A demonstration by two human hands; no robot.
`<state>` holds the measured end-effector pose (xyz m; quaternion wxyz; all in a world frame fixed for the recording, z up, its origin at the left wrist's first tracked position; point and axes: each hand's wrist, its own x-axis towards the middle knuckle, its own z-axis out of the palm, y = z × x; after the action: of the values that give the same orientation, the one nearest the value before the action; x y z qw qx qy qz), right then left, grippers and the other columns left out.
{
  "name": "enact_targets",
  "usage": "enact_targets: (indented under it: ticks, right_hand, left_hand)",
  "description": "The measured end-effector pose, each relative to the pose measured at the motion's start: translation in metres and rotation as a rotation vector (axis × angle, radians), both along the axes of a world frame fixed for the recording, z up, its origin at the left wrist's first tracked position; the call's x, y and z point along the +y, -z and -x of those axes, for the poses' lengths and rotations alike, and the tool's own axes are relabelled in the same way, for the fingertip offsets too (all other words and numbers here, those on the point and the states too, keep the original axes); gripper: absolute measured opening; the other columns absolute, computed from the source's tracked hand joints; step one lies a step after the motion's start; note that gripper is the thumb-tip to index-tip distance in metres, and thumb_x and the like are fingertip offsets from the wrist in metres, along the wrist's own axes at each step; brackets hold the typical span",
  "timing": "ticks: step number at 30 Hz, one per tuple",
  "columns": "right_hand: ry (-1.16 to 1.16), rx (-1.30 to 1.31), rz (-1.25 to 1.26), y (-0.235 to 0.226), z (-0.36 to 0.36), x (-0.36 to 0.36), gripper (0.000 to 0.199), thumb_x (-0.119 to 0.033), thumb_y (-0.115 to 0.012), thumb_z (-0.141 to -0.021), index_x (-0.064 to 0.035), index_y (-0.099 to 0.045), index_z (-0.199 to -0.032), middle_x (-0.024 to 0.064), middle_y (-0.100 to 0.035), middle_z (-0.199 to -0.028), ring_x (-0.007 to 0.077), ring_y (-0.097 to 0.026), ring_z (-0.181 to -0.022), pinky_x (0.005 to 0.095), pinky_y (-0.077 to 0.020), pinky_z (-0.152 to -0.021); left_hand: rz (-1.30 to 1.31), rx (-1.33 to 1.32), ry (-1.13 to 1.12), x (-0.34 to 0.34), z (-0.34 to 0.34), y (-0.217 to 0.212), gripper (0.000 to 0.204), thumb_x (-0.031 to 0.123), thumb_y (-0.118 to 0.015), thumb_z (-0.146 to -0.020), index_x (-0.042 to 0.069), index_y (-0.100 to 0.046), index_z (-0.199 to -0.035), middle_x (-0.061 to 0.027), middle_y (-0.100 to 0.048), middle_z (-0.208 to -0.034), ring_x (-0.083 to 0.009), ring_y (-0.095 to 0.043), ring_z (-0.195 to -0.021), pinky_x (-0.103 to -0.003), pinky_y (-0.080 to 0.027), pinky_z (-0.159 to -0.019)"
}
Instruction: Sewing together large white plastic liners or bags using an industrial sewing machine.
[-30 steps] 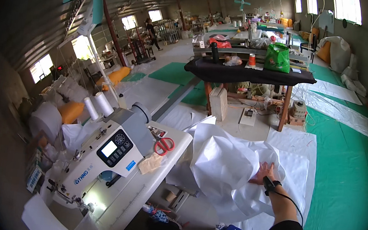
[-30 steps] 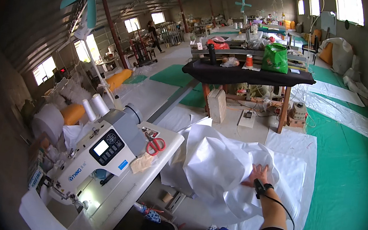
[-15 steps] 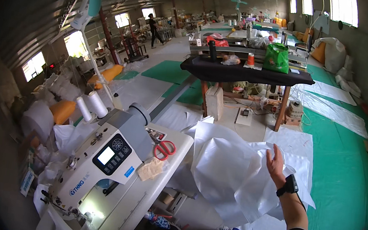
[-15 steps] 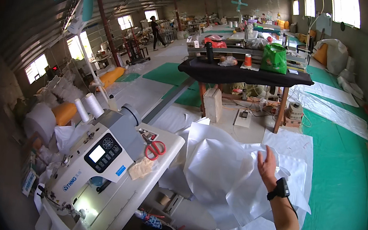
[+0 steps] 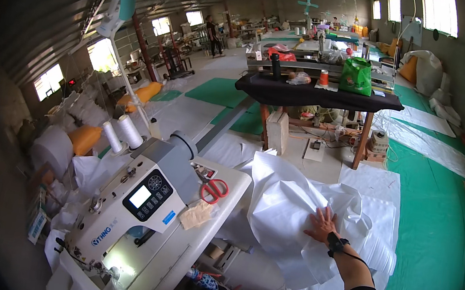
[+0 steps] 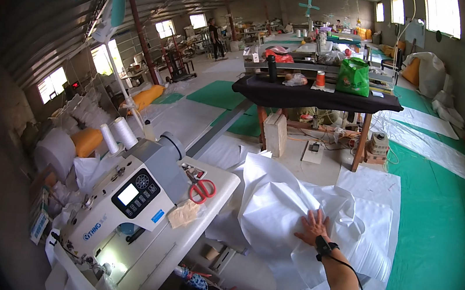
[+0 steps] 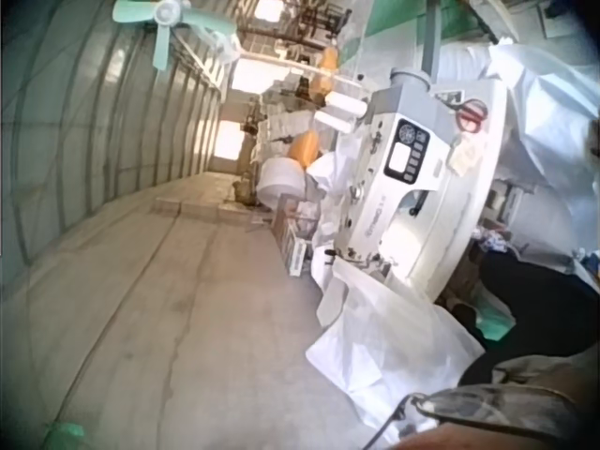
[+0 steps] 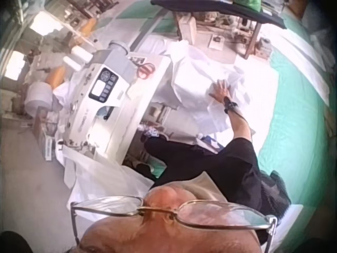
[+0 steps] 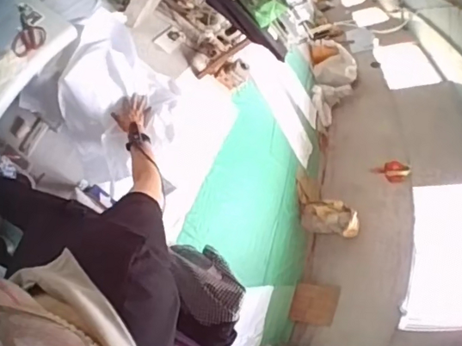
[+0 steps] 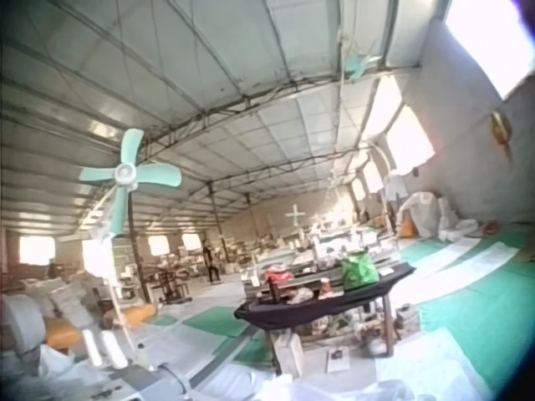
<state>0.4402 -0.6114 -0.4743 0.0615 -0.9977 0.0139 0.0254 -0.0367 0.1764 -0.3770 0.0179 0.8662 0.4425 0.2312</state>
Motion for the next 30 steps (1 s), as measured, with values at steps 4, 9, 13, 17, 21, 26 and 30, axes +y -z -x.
enact_targets:
  ticks: [4, 9, 13, 17, 21, 26, 30]
  right_hand:
    - [-0.017, -0.012, -0.022, 0.002, 0.000, -0.003, 0.082, -0.067, -0.057, -0.082, -0.0169, -0.042, -0.146, 0.0152, -0.017, -0.159, 0.0439, 0.000, -0.147, 0.0712, -0.0098, -0.112]
    - [-0.009, 0.012, -0.011, -0.002, 0.001, -0.001, 0.082, -0.065, -0.056, -0.083, -0.0155, -0.040, -0.147, 0.0146, -0.015, -0.160, 0.0432, 0.000, -0.147, 0.0709, -0.0089, -0.112]
    - [-0.010, 0.017, -0.017, -0.004, 0.001, 0.000, 0.083, -0.065, -0.056, -0.083, -0.0152, -0.040, -0.147, 0.0147, -0.015, -0.160, 0.0431, 0.000, -0.147, 0.0708, -0.0089, -0.112]
    - [-0.007, 0.013, -0.005, -0.005, 0.002, 0.000, 0.083, -0.065, -0.058, -0.082, -0.0149, -0.041, -0.146, 0.0154, -0.017, -0.159, 0.0436, -0.002, -0.147, 0.0707, -0.0104, -0.112]
    - [-0.006, 0.036, -0.030, -0.006, 0.002, 0.000, 0.084, -0.065, -0.057, -0.082, -0.0154, -0.039, -0.148, 0.0150, -0.015, -0.160, 0.0432, 0.001, -0.147, 0.0702, -0.0090, -0.112]
    - [0.006, 0.070, -0.022, -0.006, 0.000, 0.001, 0.086, -0.066, -0.055, -0.083, -0.0154, -0.036, -0.150, 0.0148, -0.013, -0.161, 0.0426, 0.005, -0.148, 0.0700, -0.0064, -0.113]
    - [0.011, 0.080, -0.044, -0.004, -0.001, 0.001, 0.086, -0.066, -0.055, -0.083, -0.0155, -0.035, -0.150, 0.0148, -0.013, -0.161, 0.0425, 0.005, -0.148, 0.0702, -0.0058, -0.113]
  left_hand:
    - [0.001, -0.014, -0.015, -0.003, 0.012, 0.004, 0.052, 0.031, -0.047, -0.095, 0.002, -0.047, -0.138, -0.0256, -0.046, -0.139, -0.0371, -0.043, -0.128, -0.050, -0.032, -0.110]
    - [0.000, -0.036, -0.032, -0.007, 0.028, 0.006, 0.053, 0.033, -0.046, -0.096, 0.002, -0.045, -0.139, -0.0260, -0.045, -0.140, -0.0378, -0.042, -0.129, -0.050, -0.032, -0.110]
    - [0.003, -0.059, -0.048, -0.011, 0.044, 0.011, 0.054, 0.035, -0.045, -0.097, 0.001, -0.044, -0.139, -0.0264, -0.045, -0.140, -0.0383, -0.042, -0.130, -0.050, -0.031, -0.111]
    - [0.005, -0.087, -0.065, -0.015, 0.061, 0.016, 0.055, 0.036, -0.045, -0.098, 0.001, -0.043, -0.140, -0.0268, -0.044, -0.141, -0.0389, -0.041, -0.131, -0.051, -0.031, -0.112]
    - [0.004, -0.121, -0.072, -0.017, 0.083, 0.023, 0.056, 0.038, -0.044, -0.099, 0.001, -0.042, -0.141, -0.0272, -0.043, -0.142, -0.0394, -0.040, -0.132, -0.051, -0.030, -0.112]
    - [0.000, -0.165, -0.096, -0.024, 0.128, 0.031, 0.058, 0.040, -0.043, -0.100, 0.000, -0.041, -0.142, -0.0277, -0.043, -0.142, -0.0401, -0.039, -0.133, -0.051, -0.030, -0.113]
    - [-0.021, -0.196, -0.104, -0.018, 0.149, 0.035, 0.059, 0.042, -0.043, -0.101, 0.000, -0.040, -0.143, -0.0281, -0.042, -0.143, -0.0407, -0.039, -0.134, -0.052, -0.029, -0.113]
